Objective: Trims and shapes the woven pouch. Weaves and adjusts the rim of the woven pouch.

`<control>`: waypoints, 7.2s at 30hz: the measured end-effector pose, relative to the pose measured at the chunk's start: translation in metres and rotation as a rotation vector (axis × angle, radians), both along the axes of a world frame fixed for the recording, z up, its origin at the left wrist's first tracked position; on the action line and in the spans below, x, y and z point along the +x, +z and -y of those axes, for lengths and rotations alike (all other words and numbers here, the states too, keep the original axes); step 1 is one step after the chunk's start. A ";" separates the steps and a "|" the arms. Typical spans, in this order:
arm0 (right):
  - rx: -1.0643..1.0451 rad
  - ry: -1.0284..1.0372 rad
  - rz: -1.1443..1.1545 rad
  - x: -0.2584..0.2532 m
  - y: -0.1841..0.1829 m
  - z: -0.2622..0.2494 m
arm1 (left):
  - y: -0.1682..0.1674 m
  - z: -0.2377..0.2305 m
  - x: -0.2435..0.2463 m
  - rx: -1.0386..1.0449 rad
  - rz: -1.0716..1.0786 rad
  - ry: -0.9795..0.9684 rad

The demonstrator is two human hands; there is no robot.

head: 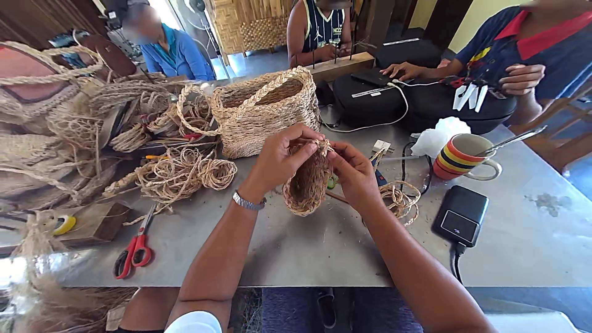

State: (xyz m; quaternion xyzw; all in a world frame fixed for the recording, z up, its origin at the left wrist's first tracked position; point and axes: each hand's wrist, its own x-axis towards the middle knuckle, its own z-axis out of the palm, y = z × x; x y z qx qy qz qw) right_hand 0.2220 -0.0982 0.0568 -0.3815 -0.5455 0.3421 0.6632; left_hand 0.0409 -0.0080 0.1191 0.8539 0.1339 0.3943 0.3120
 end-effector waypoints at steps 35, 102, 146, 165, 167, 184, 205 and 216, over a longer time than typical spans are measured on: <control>-0.051 -0.087 -0.049 0.024 0.011 0.005 | -0.009 0.008 0.039 -0.151 0.083 -0.023; -0.026 -0.010 -0.018 0.049 0.018 0.001 | 0.001 0.019 0.033 -0.147 -0.065 0.085; 0.103 -0.132 0.213 0.048 0.015 -0.004 | -0.007 0.007 0.041 -0.097 -0.062 0.091; 0.031 -0.108 0.204 0.050 0.017 -0.001 | -0.010 0.004 0.040 -0.123 -0.137 0.074; 0.023 -0.134 0.208 0.050 0.017 -0.001 | -0.010 0.006 0.042 -0.125 -0.137 0.073; 0.034 -0.156 0.227 0.048 0.019 0.002 | -0.012 0.006 0.045 -0.122 -0.097 0.064; 0.055 -0.241 0.341 0.048 0.016 0.003 | -0.010 0.008 0.045 -0.153 -0.111 0.029; 0.051 -0.307 0.120 0.034 -0.002 -0.014 | 0.004 0.006 0.019 0.235 -0.376 0.372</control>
